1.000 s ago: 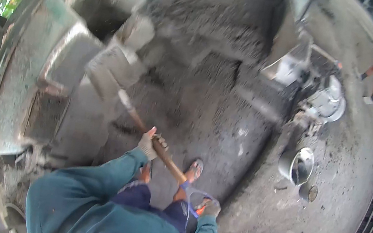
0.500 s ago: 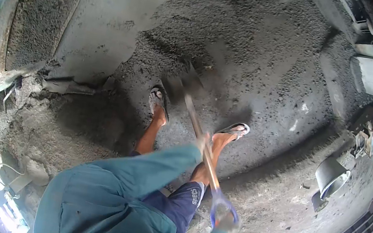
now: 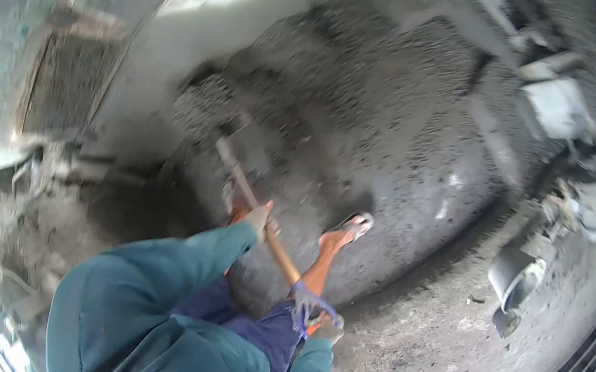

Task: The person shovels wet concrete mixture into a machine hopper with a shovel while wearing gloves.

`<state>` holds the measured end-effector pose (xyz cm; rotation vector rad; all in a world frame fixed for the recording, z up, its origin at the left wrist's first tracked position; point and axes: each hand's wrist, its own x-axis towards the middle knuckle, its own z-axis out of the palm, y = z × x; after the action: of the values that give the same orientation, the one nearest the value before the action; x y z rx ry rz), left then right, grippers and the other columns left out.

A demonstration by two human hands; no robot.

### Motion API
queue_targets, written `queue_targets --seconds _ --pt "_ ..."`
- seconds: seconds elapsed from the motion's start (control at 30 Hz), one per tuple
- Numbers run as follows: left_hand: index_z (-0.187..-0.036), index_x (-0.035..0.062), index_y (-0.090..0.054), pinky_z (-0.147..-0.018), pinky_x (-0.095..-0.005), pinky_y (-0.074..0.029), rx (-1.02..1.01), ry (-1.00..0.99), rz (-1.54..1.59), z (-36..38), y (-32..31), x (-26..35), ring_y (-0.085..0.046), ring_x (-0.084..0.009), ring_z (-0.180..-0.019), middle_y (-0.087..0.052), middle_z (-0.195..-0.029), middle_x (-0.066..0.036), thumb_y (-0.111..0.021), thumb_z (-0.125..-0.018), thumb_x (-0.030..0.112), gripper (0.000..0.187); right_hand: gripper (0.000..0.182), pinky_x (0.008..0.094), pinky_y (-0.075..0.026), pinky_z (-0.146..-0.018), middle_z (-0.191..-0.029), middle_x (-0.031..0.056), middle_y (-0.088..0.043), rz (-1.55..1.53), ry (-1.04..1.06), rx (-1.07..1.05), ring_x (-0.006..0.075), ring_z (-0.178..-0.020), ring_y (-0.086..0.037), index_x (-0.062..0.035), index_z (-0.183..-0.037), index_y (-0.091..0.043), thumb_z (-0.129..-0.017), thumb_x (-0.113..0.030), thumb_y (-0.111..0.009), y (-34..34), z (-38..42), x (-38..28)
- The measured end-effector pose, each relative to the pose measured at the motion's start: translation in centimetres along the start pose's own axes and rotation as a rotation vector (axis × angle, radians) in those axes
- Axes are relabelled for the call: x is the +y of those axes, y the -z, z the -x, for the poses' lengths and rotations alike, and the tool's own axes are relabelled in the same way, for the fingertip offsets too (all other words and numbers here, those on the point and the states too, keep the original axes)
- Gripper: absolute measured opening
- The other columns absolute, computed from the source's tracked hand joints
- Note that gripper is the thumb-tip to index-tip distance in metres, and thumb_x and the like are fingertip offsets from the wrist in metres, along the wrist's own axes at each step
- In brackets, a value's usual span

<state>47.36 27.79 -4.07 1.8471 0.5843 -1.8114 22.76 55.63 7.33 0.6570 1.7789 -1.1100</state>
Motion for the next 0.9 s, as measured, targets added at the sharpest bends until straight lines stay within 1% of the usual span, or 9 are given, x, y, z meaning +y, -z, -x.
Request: queue_targets --seconds 0.13,0.2,0.27,0.37,0.53,0.63,0.77,0.83,0.9 --pt "-0.094 0.0137 -0.05 -0.054 -0.0475 -0.049 0.005 -0.136 -0.068 12.2 -5.4 -0.7 -0.049 -0.0238 -0.05 -0.046 -0.064 -0.005 -0.072 -0.087 0.032 0.03 0.018 0.0483 -0.048 -0.039 -0.058 0.0127 -0.049 0.035 0.019 0.023 0.0273 -0.041 -0.048 0.001 -0.081 -0.053 -0.089 -0.015 -0.05 1.8 5.0 -2.9" --pt "-0.087 0.012 -0.05 -0.054 -0.0464 -0.049 -0.123 -0.136 -0.104 18.4 -10.1 0.3 -0.051 -0.0249 -0.05 -0.047 -0.064 -0.006 -0.073 -0.085 0.031 0.03 0.006 0.0499 -0.048 -0.041 -0.055 0.0121 -0.048 -0.432 -0.177 -0.138 0.0276 -0.04 -0.047 -0.0013 -0.078 -0.055 -0.083 -0.004 -0.054 3.1 5.4 -4.6" --pt "-0.082 0.0105 -0.051 -0.054 -0.0457 -0.049 -0.292 -0.176 -0.16 24.3 -14.4 0.8 -0.053 -0.0259 -0.05 -0.049 -0.064 -0.007 -0.074 -0.083 0.03 0.03 0.031 0.0468 -0.044 -0.044 -0.058 0.0118 -0.048 -0.269 -0.049 -0.106 0.0298 -0.045 -0.047 -0.0019 -0.076 -0.054 -0.09 -0.027 -0.043 1.5 4.2 -5.6" --pt "-0.077 0.0077 -0.052 -0.052 -0.0436 -0.05 -0.58 -0.303 -0.266 32.3 -22.6 3.6 -0.056 -0.0264 -0.052 -0.054 -0.066 -0.008 -0.075 -0.082 0.025 0.029 0.006 0.0431 -0.045 -0.044 -0.058 0.009 -0.048 -0.297 -0.081 -0.144 0.0259 -0.045 -0.046 -0.0056 -0.079 -0.055 -0.084 -0.003 -0.052 -4.1 5.1 -11.5" --pt "-0.083 0.0102 -0.054 -0.059 -0.0449 -0.054 -0.686 -0.689 -0.517 35.8 -29.9 7.4 -0.059 -0.0267 -0.059 -0.055 -0.072 -0.007 -0.073 -0.081 0.011 0.02 0.006 0.0386 -0.042 -0.042 -0.064 0.0094 -0.051 -0.305 -0.288 -0.408 0.0242 -0.047 -0.046 -0.0059 -0.08 -0.053 -0.083 -0.004 -0.048 -8.3 1.4 -17.7" --pt "-0.081 0.0108 -0.052 -0.065 -0.0485 -0.051 -0.701 -0.478 -0.398 32.9 -26.9 5.3 -0.058 -0.0273 -0.065 -0.055 -0.073 -0.008 -0.072 -0.085 0.019 0.022 0.008 0.0396 -0.045 -0.041 -0.059 0.0079 -0.05 -0.178 -0.128 -0.269 0.0245 -0.044 -0.048 -0.0026 -0.08 -0.056 -0.085 -0.005 -0.051 -4.3 2.3 -20.9" --pt "-0.079 0.0124 -0.05 -0.063 -0.0514 -0.049 -0.36 -0.028 -0.047 23.3 -23.9 -0.4 -0.053 -0.0259 -0.058 -0.05 -0.065 -0.007 -0.063 -0.093 0.025 0.023 0.005 0.0398 -0.046 -0.039 -0.057 0.0068 -0.049 -0.053 -0.065 -0.036 0.0237 -0.044 -0.051 -0.0026 -0.078 -0.056 -0.081 -0.002 -0.061 1.5 2.3 -21.5" --pt "-0.078 0.0136 -0.051 -0.062 -0.0524 -0.047 -0.218 0.018 -0.041 15.4 -22.6 -4.8 -0.053 -0.0248 -0.056 -0.049 -0.062 -0.005 -0.061 -0.093 0.025 0.022 0.014 0.04 -0.043 -0.037 -0.058 0.0066 -0.051 0.044 -0.024 0.176 0.0228 -0.045 -0.053 -0.0017 -0.083 -0.057 -0.077 -0.002 -0.07 2.5 5.0 -22.4" --pt "-0.081 0.0145 -0.051 -0.06 -0.0528 -0.047 -0.123 0.363 0.1 10.6 -23.0 -9.2 -0.052 -0.0234 -0.054 -0.049 -0.062 -0.004 -0.061 -0.092 0.023 0.017 0.016 0.0392 -0.042 -0.038 -0.06 0.0076 -0.054 0.169 0.135 0.441 0.021 -0.046 -0.053 0.0002 -0.086 -0.06 -0.077 -0.001 -0.072 5.2 5.9 -22.0"
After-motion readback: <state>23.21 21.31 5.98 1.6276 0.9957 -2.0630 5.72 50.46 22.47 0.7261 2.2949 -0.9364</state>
